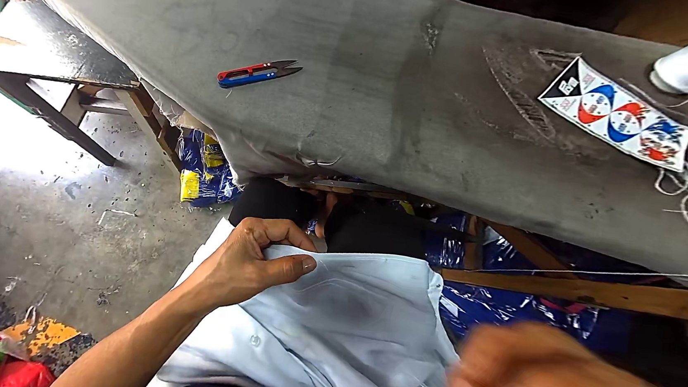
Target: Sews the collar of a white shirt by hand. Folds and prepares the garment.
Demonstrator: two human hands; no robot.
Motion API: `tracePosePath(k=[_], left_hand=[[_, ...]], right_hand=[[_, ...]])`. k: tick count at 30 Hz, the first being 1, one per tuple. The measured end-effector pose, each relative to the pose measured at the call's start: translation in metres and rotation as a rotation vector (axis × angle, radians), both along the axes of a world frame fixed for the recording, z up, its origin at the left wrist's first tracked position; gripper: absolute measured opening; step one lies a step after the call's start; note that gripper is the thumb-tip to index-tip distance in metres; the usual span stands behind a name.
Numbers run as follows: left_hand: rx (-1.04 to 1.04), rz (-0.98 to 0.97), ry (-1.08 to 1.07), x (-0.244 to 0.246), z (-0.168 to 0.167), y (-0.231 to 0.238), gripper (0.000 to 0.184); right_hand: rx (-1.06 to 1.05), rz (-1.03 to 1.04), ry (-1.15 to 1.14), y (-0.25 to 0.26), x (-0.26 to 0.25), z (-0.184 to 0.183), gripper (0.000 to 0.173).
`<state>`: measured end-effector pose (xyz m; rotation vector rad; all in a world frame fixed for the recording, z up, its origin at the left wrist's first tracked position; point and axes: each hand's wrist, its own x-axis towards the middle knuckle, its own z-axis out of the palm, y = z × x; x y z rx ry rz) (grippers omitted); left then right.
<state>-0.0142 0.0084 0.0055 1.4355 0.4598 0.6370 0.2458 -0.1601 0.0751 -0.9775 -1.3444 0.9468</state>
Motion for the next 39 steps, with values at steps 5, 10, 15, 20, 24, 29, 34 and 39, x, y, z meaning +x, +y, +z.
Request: tracePosePath(k=[5, 10, 15, 20, 24, 29, 34, 39], left_hand=[[-0.029, -0.021, -0.015, -0.002, -0.001, 0.0, 0.01], [-0.041, -0.067, -0.055, -0.004, -0.004, 0.003, 0.009], [-0.038, -0.102, -0.093, -0.004, -0.006, 0.004, 0.01], [-0.029, -0.105, -0.093, -0.005, -0.005, 0.005, 0.01], [-0.031, -0.107, -0.095, -0.004, -0.005, 0.005, 0.01], [-0.033, -0.102, -0.096, -0.004, -0.005, 0.004, 0.01], [-0.046, -0.095, -0.103, -0.004, -0.005, 0.003, 0.01], [-0.044, -0.089, -0.096, -0.004, -0.005, 0.003, 0.01]], right_hand=[[-0.007, -0.146, -0.211, 0.043, -0.051, -0.051, 0.01], [-0.027, -0.226, -0.285, 0.051, -0.063, -0.063, 0.01], [-0.011, -0.261, -0.342, 0.05, -0.065, -0.062, 0.011], [-0.006, -0.256, -0.368, 0.051, -0.065, -0.061, 0.012], [-0.004, -0.258, -0.371, 0.051, -0.064, -0.061, 0.013], [-0.003, -0.253, -0.362, 0.051, -0.064, -0.061, 0.013], [-0.016, -0.258, -0.359, 0.051, -0.066, -0.06, 0.014], [-0.019, -0.269, -0.338, 0.052, -0.07, -0.061, 0.013]])
